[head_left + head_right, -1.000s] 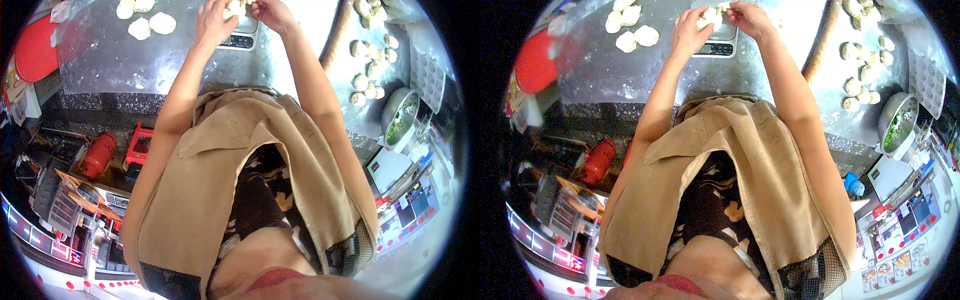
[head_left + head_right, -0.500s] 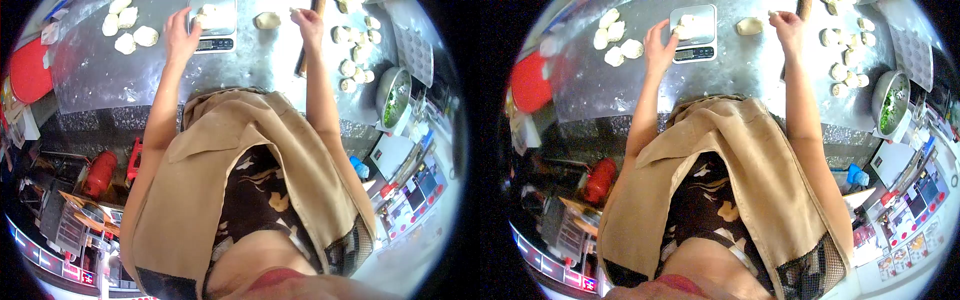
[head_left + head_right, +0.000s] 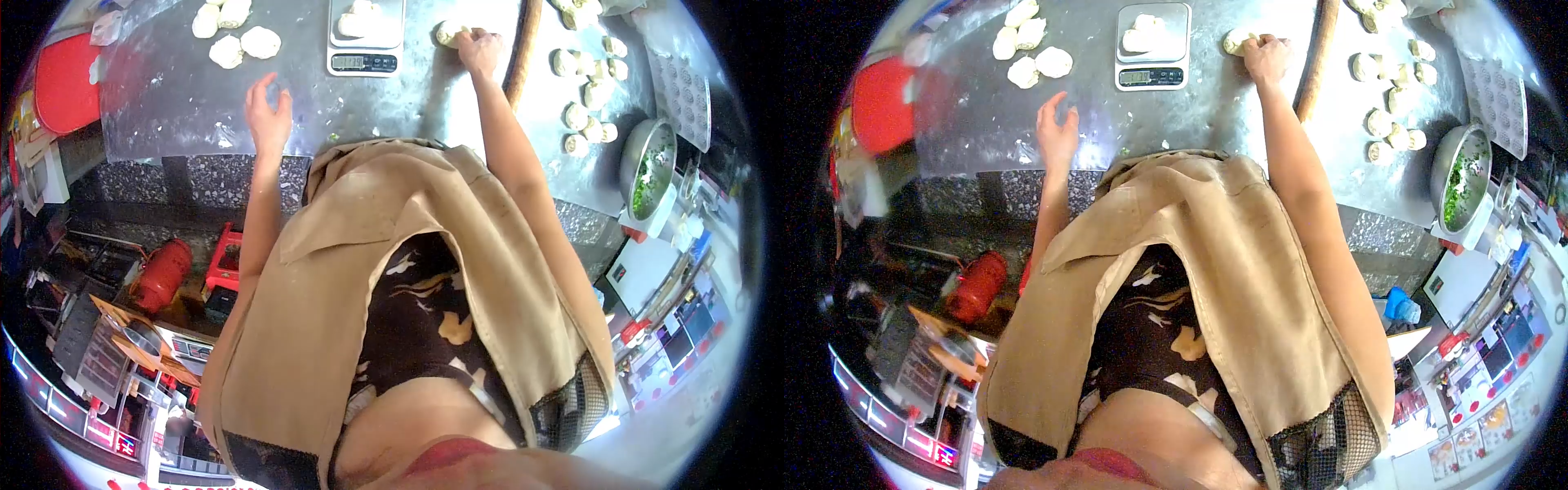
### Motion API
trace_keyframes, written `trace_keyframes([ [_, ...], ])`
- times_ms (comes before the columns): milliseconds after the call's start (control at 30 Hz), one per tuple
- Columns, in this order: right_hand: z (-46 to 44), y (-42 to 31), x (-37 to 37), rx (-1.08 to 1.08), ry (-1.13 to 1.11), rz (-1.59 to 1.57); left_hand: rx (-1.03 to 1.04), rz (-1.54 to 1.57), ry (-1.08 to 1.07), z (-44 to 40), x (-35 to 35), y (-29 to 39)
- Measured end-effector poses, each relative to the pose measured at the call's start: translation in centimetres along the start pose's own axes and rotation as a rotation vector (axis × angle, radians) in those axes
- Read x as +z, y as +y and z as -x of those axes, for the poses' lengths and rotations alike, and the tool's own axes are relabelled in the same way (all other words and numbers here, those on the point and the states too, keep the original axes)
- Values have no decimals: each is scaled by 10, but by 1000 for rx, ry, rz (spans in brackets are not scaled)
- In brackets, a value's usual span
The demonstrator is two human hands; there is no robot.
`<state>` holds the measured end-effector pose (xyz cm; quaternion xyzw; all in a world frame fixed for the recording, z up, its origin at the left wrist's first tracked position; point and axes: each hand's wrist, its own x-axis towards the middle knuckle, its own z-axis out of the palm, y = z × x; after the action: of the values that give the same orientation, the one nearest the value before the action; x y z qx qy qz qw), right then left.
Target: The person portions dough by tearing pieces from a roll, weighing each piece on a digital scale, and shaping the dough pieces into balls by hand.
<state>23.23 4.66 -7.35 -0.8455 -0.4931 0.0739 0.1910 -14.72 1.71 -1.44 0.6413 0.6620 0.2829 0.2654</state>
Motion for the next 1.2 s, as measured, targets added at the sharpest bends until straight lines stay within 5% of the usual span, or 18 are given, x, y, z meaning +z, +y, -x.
trace_keyframes([
  [33, -2, -5, -11, -4, 3, 2, 0, 4, 3, 4, 2, -3],
  [100, -5, -9, -31, 272, -329, -414, -12, 5, 4, 10, 7, -10],
  [233, 0, 2, -31, 584, -235, -815, 17, 57, 7, 10, 12, -17],
  [333, 10, -13, -44, 106, 187, -270, 19, 46, -6, 2, 17, -22],
  [433, 8, -57, -30, -220, -29, -588, -45, 105, 66, -10, 31, -36],
  [533, 12, -128, -45, -296, -184, -535, -206, 296, 151, -28, 41, -45],
  [667, 8, -162, -32, -898, -62, -14, -348, 447, 249, -53, 50, -61],
  [700, 6, -163, -21, -911, -68, -29, -388, 472, 275, -62, 52, -73],
  [767, 1, -157, 2, -1049, -307, 178, -387, 660, 250, -75, 57, -71],
  [833, -17, -177, 0, -988, -487, 132, -380, 753, 197, -89, 52, -57],
  [867, -24, -184, -1, -907, -661, 101, -385, 539, 174, -95, 40, -32],
  [900, -45, -178, 31, -1124, -614, -46, -392, 326, 139, -96, 37, -15],
  [933, -51, -196, 29, -1007, -536, -68, -399, 323, 138, -97, 48, -10],
  [1000, -75, -236, 15, -824, -515, -112, -592, -213, 459, -102, 70, -6],
  [1033, -83, -242, 13, -822, -515, -113, -648, -20, 380, -107, 66, -2],
  [1100, -92, -249, 4, -867, -134, -402, -598, 57, 361, -112, 71, -24],
  [1200, -89, -229, -32, -754, -52, -469, -445, 318, 233, -110, 58, 5],
])
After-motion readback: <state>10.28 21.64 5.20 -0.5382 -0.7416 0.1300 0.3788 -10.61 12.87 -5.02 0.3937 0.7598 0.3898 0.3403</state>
